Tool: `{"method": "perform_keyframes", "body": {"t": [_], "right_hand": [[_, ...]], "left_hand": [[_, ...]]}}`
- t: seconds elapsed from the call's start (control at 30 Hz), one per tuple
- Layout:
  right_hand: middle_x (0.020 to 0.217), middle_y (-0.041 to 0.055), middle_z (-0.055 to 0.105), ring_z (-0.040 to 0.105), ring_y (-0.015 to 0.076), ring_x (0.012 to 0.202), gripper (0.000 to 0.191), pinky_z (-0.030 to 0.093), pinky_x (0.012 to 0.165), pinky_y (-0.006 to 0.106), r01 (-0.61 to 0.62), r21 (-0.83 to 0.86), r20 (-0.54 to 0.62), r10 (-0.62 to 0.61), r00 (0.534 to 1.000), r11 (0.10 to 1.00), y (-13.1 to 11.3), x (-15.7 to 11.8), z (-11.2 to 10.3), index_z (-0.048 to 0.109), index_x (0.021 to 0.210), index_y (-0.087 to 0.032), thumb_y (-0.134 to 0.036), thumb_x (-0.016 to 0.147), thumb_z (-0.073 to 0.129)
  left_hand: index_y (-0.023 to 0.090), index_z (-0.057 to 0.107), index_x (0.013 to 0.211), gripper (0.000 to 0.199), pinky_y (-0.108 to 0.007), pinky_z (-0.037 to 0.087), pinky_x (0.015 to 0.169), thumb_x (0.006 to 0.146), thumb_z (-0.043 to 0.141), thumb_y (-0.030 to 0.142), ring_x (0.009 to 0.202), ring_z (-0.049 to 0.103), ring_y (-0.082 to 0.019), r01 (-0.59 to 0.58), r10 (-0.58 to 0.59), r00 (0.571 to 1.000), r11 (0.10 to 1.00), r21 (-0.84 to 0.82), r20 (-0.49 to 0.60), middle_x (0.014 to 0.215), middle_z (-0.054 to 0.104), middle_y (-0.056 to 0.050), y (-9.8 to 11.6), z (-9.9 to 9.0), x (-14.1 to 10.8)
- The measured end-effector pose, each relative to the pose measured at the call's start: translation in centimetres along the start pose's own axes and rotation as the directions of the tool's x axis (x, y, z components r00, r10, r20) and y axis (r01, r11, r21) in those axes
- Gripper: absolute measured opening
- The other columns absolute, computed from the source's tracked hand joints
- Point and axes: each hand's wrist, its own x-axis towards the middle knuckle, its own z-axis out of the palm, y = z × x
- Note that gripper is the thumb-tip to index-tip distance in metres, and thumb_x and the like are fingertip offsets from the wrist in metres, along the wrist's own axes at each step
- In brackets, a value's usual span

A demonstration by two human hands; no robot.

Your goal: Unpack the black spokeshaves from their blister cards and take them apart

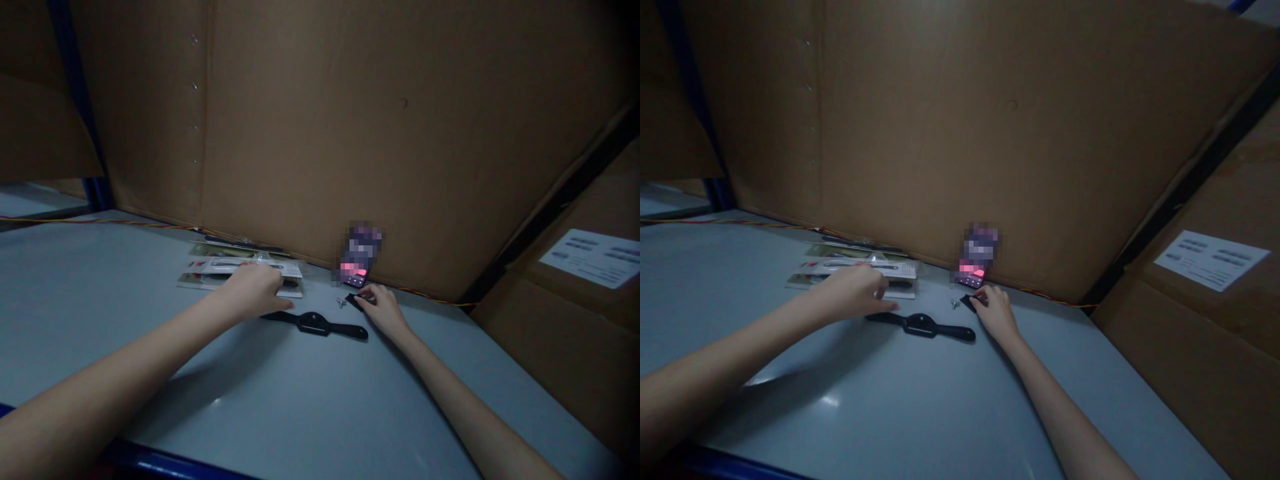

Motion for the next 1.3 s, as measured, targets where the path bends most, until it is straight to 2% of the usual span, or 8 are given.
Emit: {"method": "perform_keyframes", "body": {"t": [0.2, 0.33, 0.5, 0.7, 0.87, 1.07, 1.2, 1.3], "right_hand": [[0.082, 0.0041, 0.058, 0.054, 0.0207, 0.083, 0.018, 0.041, 0.075, 0.035, 0.006, 0.012, -0.035, -0.006, 0.999, 1.000, -0.3, 0.2, -0.4, 0.061, 0.084, -0.021, -0.034, 0.077, 0.052], [0.085, 0.0048, 0.059, 0.054, 0.0206, 0.084, 0.015, 0.041, 0.075, 0.034, -0.001, 0.007, -0.067, 0.001, 0.998, 1.000, -1.0, 0.2, -0.8, 0.060, 0.083, -0.021, -0.031, 0.078, 0.050], [0.086, 0.0051, 0.060, 0.053, 0.0224, 0.087, 0.013, 0.037, 0.076, 0.035, 0.002, -0.016, -0.114, -0.004, 0.994, 1.000, -2.2, 0.1, -1.4, 0.059, 0.082, -0.022, -0.029, 0.079, 0.049], [0.087, 0.0046, 0.061, 0.052, 0.0224, 0.088, 0.014, 0.033, 0.079, 0.035, 0.015, -0.042, -0.145, -0.021, 0.989, 0.999, -2.9, 0.0, -1.8, 0.059, 0.083, -0.022, -0.029, 0.081, 0.047], [0.087, 0.0042, 0.062, 0.052, 0.0218, 0.087, 0.015, 0.032, 0.080, 0.035, 0.037, -0.046, -0.154, -0.044, 0.987, 0.998, -3.4, -0.1, -2.1, 0.059, 0.082, -0.022, -0.029, 0.082, 0.046], [0.085, 0.0061, 0.062, 0.053, 0.0236, 0.088, 0.020, 0.034, 0.085, 0.039, 0.003, 0.260, -0.176, 0.044, 0.983, 0.966, -4.8, 0.2, -2.8, 0.060, 0.078, -0.021, -0.040, 0.078, 0.052], [0.079, 0.0055, 0.064, 0.059, 0.0203, 0.077, 0.039, 0.045, 0.076, 0.035, -0.073, 0.586, -0.027, 0.109, 0.994, 0.807, -7.3, 0.1, -4.0, 0.059, 0.084, -0.020, -0.055, 0.081, 0.043], [0.088, 0.0087, 0.067, 0.063, 0.0212, 0.075, 0.058, 0.050, 0.072, 0.037, -0.367, 0.839, 0.403, -0.007, 0.915, 0.402, -10.1, -0.7, -5.0, 0.061, 0.093, -0.018, -0.067, 0.080, 0.033]], "left_hand": [[0.020, 0.064, 0.098, 0.033, -0.029, 0.042, 0.066, 0.076, 0.049, 0.039, 0.084, 0.063, -0.026, 0.236, -0.199, 0.958, 0.956, 0.173, -0.207, 0.089, 0.069, -0.010, -6.6, -2.4, 2.1], [0.017, 0.057, 0.114, 0.045, -0.030, 0.042, 0.074, 0.070, 0.053, 0.024, 0.100, 0.057, -0.028, 0.134, -0.087, 0.984, 0.937, 0.323, -0.156, 0.107, 0.063, -0.015, -11.3, -0.5, 4.4], [0.019, 0.054, 0.122, 0.048, -0.033, 0.038, 0.085, 0.074, 0.051, 0.016, 0.105, 0.056, -0.026, 0.061, -0.038, 0.996, 0.960, 0.274, -0.086, 0.117, 0.061, -0.014, -13.4, 2.5, 6.9], [0.019, 0.054, 0.120, 0.043, -0.029, 0.040, 0.082, 0.078, 0.047, 0.014, 0.102, 0.059, -0.023, 0.041, -0.012, 0.993, 0.967, 0.250, -0.118, 0.117, 0.061, -0.014, -13.3, 3.5, 8.1], [0.014, 0.045, 0.130, 0.047, -0.038, 0.036, 0.088, 0.083, 0.037, 0.010, 0.108, 0.055, -0.028, 0.082, -0.017, 0.972, 0.959, 0.271, -0.234, 0.114, 0.061, -0.019, -12.6, 2.1, 7.7], [0.013, 0.036, 0.138, 0.053, -0.044, 0.035, 0.090, 0.085, 0.036, 0.012, 0.110, 0.052, -0.030, 0.074, 0.069, 0.808, 0.974, 0.216, -0.585, 0.122, 0.056, -0.018, -10.7, -1.3, 6.1], [0.020, 0.037, 0.138, 0.053, -0.042, 0.025, 0.104, 0.086, 0.036, 0.011, 0.120, 0.046, -0.023, -0.184, 0.277, 0.759, 0.959, 0.213, -0.590, 0.134, 0.050, -0.010, -7.8, -2.1, 4.1], [0.024, 0.039, 0.138, 0.048, -0.040, 0.021, 0.107, 0.090, 0.036, 0.017, 0.126, 0.040, -0.021, -0.374, 0.419, 0.764, 0.907, 0.194, -0.490, 0.137, 0.047, -0.008, -4.5, -1.7, 2.3]]}}
